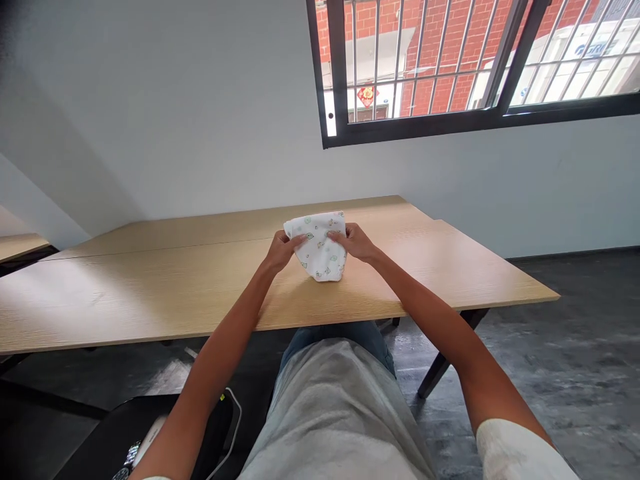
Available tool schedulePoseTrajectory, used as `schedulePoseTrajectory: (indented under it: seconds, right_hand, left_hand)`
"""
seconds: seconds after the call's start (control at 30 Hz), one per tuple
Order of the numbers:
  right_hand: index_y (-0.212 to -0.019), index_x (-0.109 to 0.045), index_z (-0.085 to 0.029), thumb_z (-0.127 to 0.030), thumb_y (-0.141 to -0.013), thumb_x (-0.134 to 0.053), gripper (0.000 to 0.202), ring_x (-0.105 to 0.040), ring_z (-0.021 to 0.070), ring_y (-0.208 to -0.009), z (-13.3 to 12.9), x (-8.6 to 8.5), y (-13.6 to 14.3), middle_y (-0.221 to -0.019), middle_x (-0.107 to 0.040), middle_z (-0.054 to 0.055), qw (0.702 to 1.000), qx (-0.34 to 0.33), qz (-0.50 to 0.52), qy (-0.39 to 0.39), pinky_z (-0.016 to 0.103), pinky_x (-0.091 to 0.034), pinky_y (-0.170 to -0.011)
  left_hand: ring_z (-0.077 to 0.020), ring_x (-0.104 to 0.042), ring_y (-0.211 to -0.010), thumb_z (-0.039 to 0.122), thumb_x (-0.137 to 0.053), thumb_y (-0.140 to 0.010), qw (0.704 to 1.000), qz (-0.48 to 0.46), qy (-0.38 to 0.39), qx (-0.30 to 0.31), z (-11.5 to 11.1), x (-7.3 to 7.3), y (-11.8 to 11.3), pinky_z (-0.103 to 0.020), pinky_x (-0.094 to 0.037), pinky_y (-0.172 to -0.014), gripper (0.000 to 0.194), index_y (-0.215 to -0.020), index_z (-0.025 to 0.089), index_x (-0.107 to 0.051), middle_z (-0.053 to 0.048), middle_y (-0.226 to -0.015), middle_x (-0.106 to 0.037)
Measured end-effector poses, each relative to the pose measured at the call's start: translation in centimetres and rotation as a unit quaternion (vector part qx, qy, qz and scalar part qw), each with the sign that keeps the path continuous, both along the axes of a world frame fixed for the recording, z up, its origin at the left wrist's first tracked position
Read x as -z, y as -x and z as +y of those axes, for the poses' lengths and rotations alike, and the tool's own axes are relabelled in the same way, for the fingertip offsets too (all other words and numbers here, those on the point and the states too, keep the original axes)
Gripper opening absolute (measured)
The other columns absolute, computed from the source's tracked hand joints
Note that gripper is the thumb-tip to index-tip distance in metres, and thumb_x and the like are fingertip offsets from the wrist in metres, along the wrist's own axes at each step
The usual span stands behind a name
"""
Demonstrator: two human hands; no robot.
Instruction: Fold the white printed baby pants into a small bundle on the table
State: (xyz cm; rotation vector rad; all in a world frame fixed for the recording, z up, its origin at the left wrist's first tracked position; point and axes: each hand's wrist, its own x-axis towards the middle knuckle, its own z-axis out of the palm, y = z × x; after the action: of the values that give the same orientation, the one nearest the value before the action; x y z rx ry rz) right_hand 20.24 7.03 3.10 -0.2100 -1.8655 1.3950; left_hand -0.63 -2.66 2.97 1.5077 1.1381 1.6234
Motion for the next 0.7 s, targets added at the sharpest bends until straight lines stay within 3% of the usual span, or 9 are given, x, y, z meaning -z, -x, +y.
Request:
schedulePoseTrajectory:
  seconds: [0.17,0.37,0.53,0.7]
  right_hand:
    - [-0.088,-0.072,-0.015,-0.059,-0.066,-0.085,0.051,-0.068,0.0237,-0.084,0.0,0.2,0.4,-0.094,-0.073,0.009,0.994,0.039,0.043,0.090,0.032,-0.058,-0.066]
    - [-0.097,-0.069,-0.016,-0.051,-0.064,-0.089,0.052,-0.068,0.0253,-0.095,0.3,0.6,0.7,-0.107,-0.071,0.012,0.982,0.016,0.010,0.190,0.033,-0.060,-0.075]
    - [-0.107,-0.067,-0.018,-0.047,-0.071,-0.086,0.050,-0.067,0.0245,-0.098,0.4,1.2,0.9,-0.110,-0.070,0.010,0.985,-0.038,-0.049,0.163,0.036,-0.060,-0.079]
    - [-0.099,-0.070,-0.015,-0.050,-0.066,-0.088,0.051,-0.068,0.0250,-0.096,0.4,0.7,0.6,-0.106,-0.071,0.010,0.995,-0.025,-0.001,0.097,0.038,-0.059,-0.080]
  left_hand:
    - [-0.0227,-0.066,-0.081,0.049,-0.083,-0.066,0.994,0.018,0.084,0.064,0.0,0.4,0.0,-0.032,-0.051,-0.071,0.039,-0.081,0.013,-0.075,-0.008,-0.085,-0.073]
    - [-0.0210,-0.065,-0.073,0.052,-0.085,-0.061,0.996,-0.014,0.091,0.006,0.7,1.0,-0.4,-0.031,-0.050,-0.065,0.044,-0.075,0.012,-0.072,-0.008,-0.077,-0.071]
    - [-0.0211,-0.067,-0.075,0.050,-0.088,-0.056,0.994,-0.070,0.079,-0.016,1.1,1.1,-0.5,-0.029,-0.052,-0.064,0.048,-0.081,0.012,-0.071,-0.008,-0.080,-0.072]
    - [-0.0227,-0.068,-0.080,0.051,-0.085,-0.062,0.999,-0.031,0.037,-0.006,0.6,0.8,-0.6,-0.031,-0.055,-0.067,0.049,-0.087,0.012,-0.070,-0.009,-0.086,-0.073]
